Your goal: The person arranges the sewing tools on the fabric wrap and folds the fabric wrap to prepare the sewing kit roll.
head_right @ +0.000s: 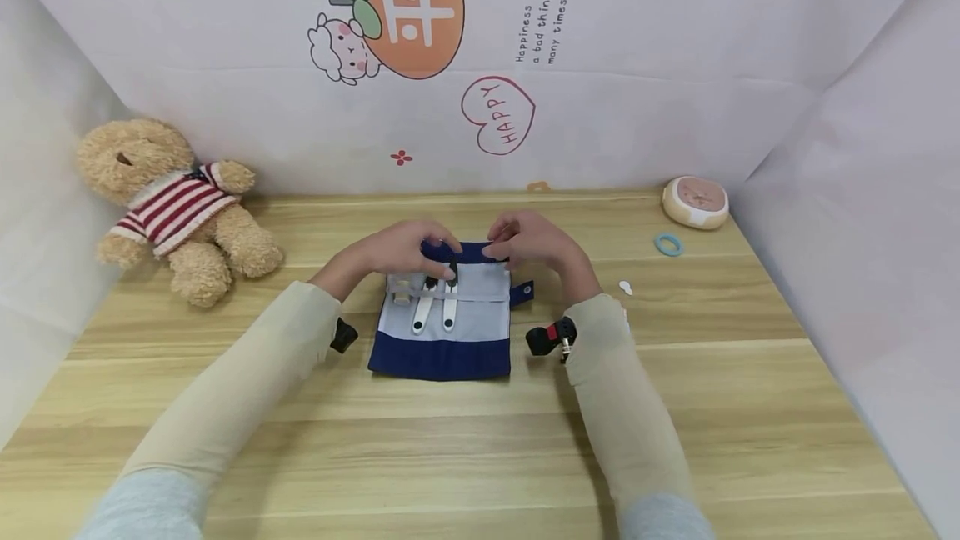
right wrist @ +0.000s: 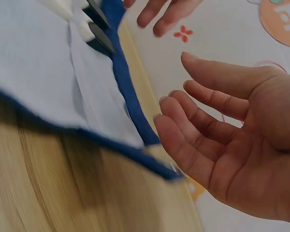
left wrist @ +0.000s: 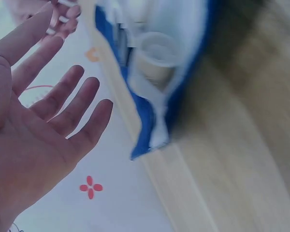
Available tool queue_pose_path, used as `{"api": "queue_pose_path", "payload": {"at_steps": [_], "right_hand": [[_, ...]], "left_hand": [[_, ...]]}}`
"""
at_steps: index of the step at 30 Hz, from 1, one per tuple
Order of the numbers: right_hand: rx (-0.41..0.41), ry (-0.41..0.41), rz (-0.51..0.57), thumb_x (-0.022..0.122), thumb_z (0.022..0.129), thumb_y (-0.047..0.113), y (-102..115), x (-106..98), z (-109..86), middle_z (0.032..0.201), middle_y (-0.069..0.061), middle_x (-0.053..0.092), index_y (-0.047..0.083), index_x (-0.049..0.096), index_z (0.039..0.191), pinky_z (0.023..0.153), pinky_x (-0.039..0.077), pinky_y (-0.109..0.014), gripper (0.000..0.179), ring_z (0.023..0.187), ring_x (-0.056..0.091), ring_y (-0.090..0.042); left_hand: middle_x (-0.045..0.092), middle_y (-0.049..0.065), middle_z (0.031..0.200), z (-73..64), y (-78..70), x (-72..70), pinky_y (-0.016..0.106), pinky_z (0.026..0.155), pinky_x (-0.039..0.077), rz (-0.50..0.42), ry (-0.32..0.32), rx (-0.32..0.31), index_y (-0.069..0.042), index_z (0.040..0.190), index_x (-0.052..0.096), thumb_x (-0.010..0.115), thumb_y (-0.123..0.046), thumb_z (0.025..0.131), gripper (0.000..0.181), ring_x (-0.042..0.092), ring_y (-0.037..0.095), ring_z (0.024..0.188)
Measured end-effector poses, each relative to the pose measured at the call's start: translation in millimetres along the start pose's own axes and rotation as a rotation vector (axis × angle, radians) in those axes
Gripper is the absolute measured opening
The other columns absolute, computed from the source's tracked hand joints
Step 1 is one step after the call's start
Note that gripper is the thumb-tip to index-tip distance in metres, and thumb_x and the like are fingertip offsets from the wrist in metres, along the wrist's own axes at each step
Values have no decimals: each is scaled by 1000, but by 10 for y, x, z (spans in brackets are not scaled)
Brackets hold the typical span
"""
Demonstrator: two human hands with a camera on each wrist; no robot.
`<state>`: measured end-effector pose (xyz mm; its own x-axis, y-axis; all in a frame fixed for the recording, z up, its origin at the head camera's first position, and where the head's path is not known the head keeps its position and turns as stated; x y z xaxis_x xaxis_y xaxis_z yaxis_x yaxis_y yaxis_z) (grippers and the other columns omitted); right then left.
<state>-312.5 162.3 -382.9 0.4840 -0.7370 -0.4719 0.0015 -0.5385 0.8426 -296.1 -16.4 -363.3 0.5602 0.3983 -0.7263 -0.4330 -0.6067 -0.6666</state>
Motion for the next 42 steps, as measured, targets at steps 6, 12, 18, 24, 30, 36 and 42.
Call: {"api": "queue_pose_path", "payload": {"at_steps": [6, 12, 18, 24, 30, 36, 42], "right_hand": [[-36, -9, 22, 72, 96, 16, -106, -201, -178, 109, -18, 60, -8, 59, 121, 87, 57, -45, 37, 101, 63, -38], [-55, -20, -6, 72, 96, 20, -266, -389, -323, 110, -17, 63, -7, 60, 122, 86, 55, -39, 39, 98, 64, -31], [-50, -38, -57, 72, 96, 22, -413, -548, -465, 113, -17, 63, -4, 60, 123, 85, 54, -35, 40, 100, 62, -26], [-12, -70, -15, 72, 97, 21, -546, -683, -609, 120, -18, 60, -5, 56, 128, 88, 55, -33, 44, 106, 61, -26], [14, -100, -39, 70, 98, 23, -682, -798, -764, 125, -18, 59, -4, 55, 131, 88, 55, -34, 45, 107, 61, -25], [40, -79, -62, 72, 97, 20, -818, -828, -897, 119, -19, 63, -3, 61, 127, 84, 56, -38, 40, 101, 64, -26], [52, -18, -88, 77, 92, 16, -937, -797, -950, 118, -17, 68, 0, 67, 123, 79, 55, -34, 36, 94, 65, -20]], "left_hand": [[60, 4, 138, 72, -60, -70, 45, 107, 42, -64, -62, 35, -9, 133, 66, 76, -29, 93, 45, 51, 32, 132], [61, 6, 136, 138, -83, -73, 45, 106, 43, -177, -110, 34, -11, 132, 66, 76, -25, 93, 43, 50, 35, 133], [61, 16, 136, 175, -47, -4, 43, 107, 43, -216, -113, 56, -3, 131, 65, 77, -19, 93, 43, 52, 37, 130], [60, 12, 137, 191, 34, 65, 44, 107, 42, -222, -106, 30, -2, 133, 64, 77, -19, 93, 46, 51, 36, 131], [60, 8, 138, 199, 98, 123, 45, 108, 42, -211, -87, -17, -6, 136, 63, 76, -25, 93, 49, 47, 34, 135], [61, 8, 137, 203, 158, 173, 45, 108, 42, -218, -76, -34, -6, 135, 64, 76, -24, 94, 47, 48, 33, 134], [61, 6, 137, 219, 233, 220, 43, 109, 41, -231, -65, -53, -8, 134, 65, 77, -26, 93, 47, 49, 29, 134]]}}
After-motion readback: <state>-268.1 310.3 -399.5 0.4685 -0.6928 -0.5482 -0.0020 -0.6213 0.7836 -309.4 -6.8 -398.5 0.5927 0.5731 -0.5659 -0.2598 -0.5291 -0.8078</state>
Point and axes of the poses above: each hand's wrist, its own z-axis towards the middle knuckle, its own x-axis out of the palm, y = z × x, the point moved 7 cm from there along z, towards the middle knuckle
